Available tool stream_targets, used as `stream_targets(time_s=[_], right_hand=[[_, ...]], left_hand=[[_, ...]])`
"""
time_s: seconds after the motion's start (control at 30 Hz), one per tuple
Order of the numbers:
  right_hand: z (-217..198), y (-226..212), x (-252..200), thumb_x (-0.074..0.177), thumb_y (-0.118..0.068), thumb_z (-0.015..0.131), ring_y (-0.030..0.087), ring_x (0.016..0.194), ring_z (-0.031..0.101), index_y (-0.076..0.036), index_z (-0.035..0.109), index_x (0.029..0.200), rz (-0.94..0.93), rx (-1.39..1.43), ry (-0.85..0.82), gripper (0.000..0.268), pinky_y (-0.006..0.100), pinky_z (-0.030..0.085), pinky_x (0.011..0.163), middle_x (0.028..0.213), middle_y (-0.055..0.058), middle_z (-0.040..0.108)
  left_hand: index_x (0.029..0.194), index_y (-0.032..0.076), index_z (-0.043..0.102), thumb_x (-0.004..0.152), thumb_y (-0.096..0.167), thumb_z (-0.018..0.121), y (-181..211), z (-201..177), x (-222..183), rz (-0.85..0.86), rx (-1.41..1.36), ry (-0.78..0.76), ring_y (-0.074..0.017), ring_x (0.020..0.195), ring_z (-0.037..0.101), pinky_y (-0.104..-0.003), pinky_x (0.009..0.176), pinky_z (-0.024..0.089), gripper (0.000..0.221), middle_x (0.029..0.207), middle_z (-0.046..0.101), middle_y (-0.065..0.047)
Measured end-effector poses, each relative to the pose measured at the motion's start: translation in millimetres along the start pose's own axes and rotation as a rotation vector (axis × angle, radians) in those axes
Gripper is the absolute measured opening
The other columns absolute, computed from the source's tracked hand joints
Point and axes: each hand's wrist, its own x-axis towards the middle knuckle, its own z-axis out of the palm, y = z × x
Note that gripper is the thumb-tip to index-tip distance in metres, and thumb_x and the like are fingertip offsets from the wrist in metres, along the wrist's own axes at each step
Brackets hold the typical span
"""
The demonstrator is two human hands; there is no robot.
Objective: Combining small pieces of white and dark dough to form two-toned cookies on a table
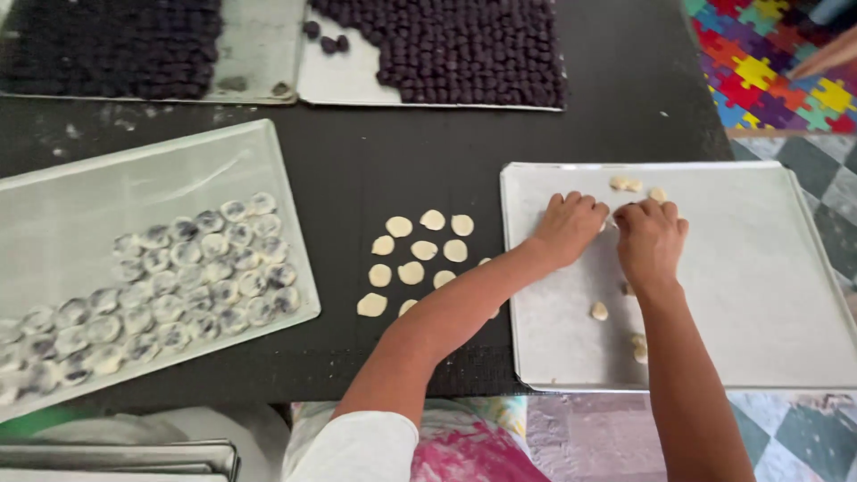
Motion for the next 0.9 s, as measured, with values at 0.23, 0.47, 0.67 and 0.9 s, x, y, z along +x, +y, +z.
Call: stream_targets(time_s=[0.23, 0.47, 0.67, 0.9], right_hand=[[8, -11, 5, 0.095, -0.032, 0.061, 0.021, 0.097, 0.058, -0.03, 0.07, 0.1, 0.0, -0.156, -0.171, 0.01, 0.039, 0.044, 0.076, 0.099, -0.004, 0.063], [-25, -87, 64, 0.087, -0.021, 0.071, 0.031, 0.081, 0.066, -0.016, 0.067, 0.093, 0.056, 0.381, -0.115, 0.009, 0.041, 0.05, 0.068, 0.083, 0.006, 0.065], [-55, -208, 89, 0.082, -0.021, 0.073, 0.027, 0.078, 0.068, -0.021, 0.066, 0.096, 0.064, 0.852, -0.2, 0.015, 0.039, 0.052, 0.073, 0.08, 0.002, 0.069], [-8, -212, 87, 0.085, -0.028, 0.065, 0.024, 0.09, 0.063, -0.026, 0.074, 0.09, -0.147, 0.459, -0.159, 0.011, 0.037, 0.054, 0.072, 0.095, -0.002, 0.068]], left_hand=[[0.097, 0.031, 0.058, 0.085, 0.029, 0.061, -107, -98, -61, -0.056, 0.058, -0.014, -0.0207, 0.092, 0.056, -0.039, 0.073, 0.046, 0.012, 0.09, 0.051, 0.004], [0.106, 0.02, 0.057, 0.083, 0.017, 0.07, -174, -236, -81, -0.238, 0.011, -0.033, -0.0289, 0.084, 0.064, -0.042, 0.071, 0.052, 0.027, 0.083, 0.06, -0.003], [0.096, 0.023, 0.056, 0.084, 0.024, 0.068, -175, -209, -83, -0.297, 0.043, -0.054, -0.0263, 0.084, 0.064, -0.044, 0.07, 0.051, 0.017, 0.079, 0.06, 0.0], [0.101, 0.023, 0.058, 0.092, 0.028, 0.056, -171, -174, -95, -0.384, 0.076, -0.145, -0.0241, 0.093, 0.061, -0.041, 0.075, 0.048, 0.01, 0.092, 0.06, -0.001]])
